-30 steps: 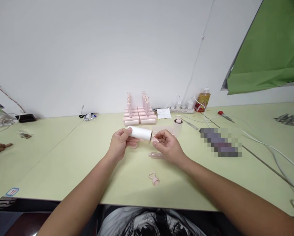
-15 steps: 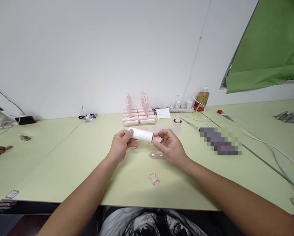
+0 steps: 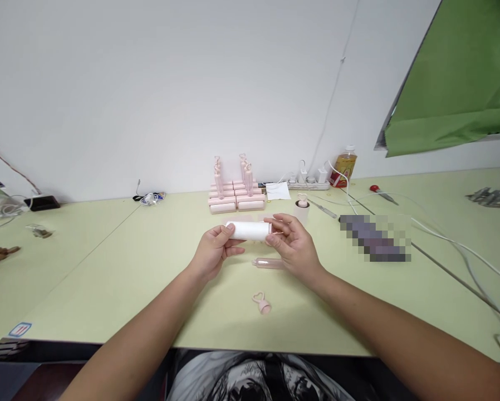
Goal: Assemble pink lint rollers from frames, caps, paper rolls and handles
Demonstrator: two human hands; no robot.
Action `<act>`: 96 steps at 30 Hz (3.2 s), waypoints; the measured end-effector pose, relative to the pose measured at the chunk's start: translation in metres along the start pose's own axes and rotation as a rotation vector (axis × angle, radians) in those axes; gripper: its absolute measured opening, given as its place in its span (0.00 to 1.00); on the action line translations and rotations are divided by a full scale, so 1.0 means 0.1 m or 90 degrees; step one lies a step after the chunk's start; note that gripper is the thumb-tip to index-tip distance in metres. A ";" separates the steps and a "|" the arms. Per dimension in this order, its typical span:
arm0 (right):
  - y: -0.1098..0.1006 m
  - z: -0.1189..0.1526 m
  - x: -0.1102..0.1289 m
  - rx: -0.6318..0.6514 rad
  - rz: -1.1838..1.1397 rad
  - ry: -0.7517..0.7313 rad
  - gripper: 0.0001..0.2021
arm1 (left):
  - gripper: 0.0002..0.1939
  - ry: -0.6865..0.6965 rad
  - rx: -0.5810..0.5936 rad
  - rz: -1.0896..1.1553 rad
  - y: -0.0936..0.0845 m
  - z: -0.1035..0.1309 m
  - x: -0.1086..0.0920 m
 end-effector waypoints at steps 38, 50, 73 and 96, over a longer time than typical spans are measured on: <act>0.18 0.14 0.09 0.078 0.068 -0.014 0.31 | 0.20 0.197 0.081 -0.357 0.10 0.11 -0.27; -0.01 0.05 0.12 -0.007 0.036 -0.009 0.24 | 0.12 0.163 0.033 -0.973 -0.06 0.04 -0.22; 0.03 0.09 0.07 0.018 0.052 0.012 0.24 | 0.11 0.078 0.140 -0.875 -0.02 0.04 0.10; 0.14 0.13 0.10 0.066 -0.045 0.046 0.21 | 0.14 0.097 0.005 -0.323 -0.09 -0.02 -0.20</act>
Point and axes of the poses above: each hand's wrist, its own z-axis away from the middle knuckle, its own y-axis out of the palm, x = y × z, the point moved 10 cm from there along -z, towards the middle knuckle, and after that the axes turned 14 degrees about -z, right-handed, at the moved point
